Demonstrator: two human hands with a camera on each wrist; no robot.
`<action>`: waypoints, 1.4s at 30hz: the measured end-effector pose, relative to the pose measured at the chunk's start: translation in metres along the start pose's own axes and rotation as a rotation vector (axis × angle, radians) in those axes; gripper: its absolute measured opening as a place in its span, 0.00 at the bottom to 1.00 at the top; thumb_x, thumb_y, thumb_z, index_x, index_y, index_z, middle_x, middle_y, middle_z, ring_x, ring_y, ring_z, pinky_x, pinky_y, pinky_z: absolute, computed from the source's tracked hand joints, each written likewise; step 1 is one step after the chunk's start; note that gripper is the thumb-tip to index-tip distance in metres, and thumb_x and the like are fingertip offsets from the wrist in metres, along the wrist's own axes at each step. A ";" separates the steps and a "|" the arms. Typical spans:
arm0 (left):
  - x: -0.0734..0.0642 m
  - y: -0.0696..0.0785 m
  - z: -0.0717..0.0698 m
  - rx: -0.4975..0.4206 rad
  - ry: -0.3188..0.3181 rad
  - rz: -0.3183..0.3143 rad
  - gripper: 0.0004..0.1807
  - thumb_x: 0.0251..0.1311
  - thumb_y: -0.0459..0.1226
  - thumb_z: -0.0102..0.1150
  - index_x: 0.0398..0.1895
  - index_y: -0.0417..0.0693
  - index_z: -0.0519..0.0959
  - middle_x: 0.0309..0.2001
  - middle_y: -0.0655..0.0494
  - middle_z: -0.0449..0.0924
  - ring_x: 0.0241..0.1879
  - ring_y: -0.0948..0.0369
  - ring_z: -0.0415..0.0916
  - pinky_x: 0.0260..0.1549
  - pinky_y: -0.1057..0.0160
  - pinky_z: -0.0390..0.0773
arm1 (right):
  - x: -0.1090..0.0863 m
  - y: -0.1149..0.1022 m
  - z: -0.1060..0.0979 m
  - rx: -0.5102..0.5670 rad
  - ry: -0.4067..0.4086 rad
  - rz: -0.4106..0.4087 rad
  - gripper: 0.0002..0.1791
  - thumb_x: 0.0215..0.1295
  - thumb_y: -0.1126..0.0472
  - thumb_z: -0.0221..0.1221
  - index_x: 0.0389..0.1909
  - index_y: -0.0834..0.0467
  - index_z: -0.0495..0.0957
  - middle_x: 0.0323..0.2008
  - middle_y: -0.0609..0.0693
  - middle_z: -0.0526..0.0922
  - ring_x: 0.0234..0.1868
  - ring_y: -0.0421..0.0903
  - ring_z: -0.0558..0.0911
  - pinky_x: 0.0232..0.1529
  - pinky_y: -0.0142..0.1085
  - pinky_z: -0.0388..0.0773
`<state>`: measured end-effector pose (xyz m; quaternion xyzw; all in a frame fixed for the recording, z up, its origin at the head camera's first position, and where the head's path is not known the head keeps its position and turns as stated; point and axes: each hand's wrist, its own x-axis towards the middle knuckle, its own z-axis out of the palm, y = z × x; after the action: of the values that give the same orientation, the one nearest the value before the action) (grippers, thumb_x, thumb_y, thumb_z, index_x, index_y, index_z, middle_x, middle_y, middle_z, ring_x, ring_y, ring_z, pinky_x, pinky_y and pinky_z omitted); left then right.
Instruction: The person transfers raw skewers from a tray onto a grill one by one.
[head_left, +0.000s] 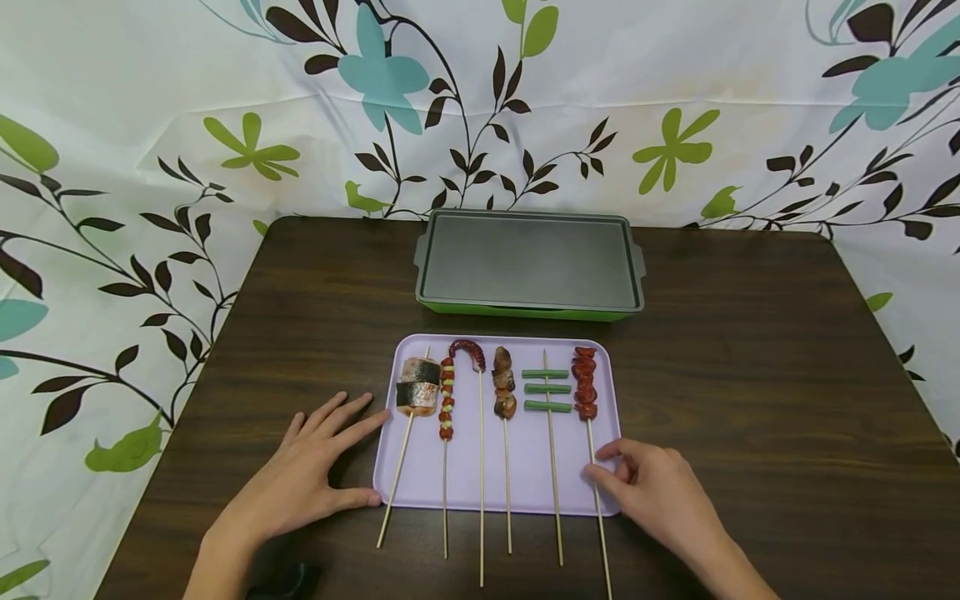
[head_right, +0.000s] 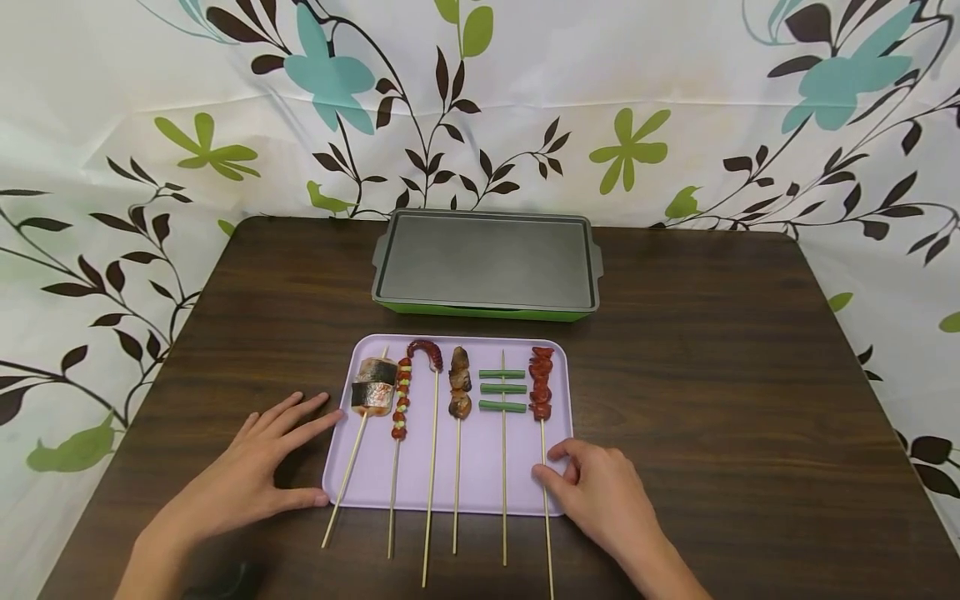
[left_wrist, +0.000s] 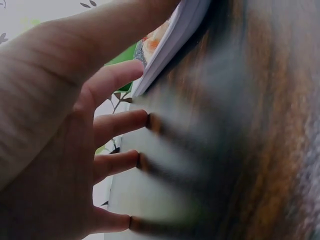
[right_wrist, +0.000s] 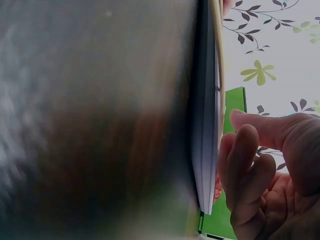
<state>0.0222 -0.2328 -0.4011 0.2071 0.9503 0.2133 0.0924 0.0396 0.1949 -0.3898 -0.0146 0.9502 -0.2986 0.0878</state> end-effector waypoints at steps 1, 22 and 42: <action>0.000 0.000 0.001 -0.003 0.001 -0.001 0.51 0.41 0.71 0.64 0.73 0.72 0.63 0.75 0.56 0.55 0.73 0.43 0.47 0.55 0.22 0.47 | 0.000 0.000 0.000 -0.005 -0.017 0.016 0.12 0.54 0.49 0.72 0.32 0.52 0.85 0.13 0.35 0.70 0.16 0.34 0.68 0.20 0.31 0.65; 0.003 -0.001 0.004 -0.032 0.009 -0.014 0.54 0.38 0.71 0.66 0.73 0.70 0.63 0.74 0.54 0.56 0.73 0.42 0.45 0.55 0.21 0.45 | 0.002 0.001 0.002 0.095 -0.119 0.034 0.11 0.58 0.51 0.69 0.33 0.55 0.83 0.09 0.33 0.72 0.12 0.35 0.73 0.19 0.31 0.65; 0.002 -0.002 0.003 -0.037 -0.001 -0.014 0.53 0.40 0.68 0.69 0.74 0.70 0.62 0.75 0.55 0.56 0.74 0.42 0.45 0.55 0.21 0.44 | -0.007 0.003 -0.007 0.196 -0.109 -0.015 0.09 0.59 0.57 0.69 0.29 0.56 0.80 0.12 0.35 0.75 0.13 0.34 0.75 0.16 0.32 0.69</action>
<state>0.0206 -0.2328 -0.4047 0.1988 0.9476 0.2302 0.0981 0.0455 0.2014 -0.3846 -0.0293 0.9101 -0.3895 0.1382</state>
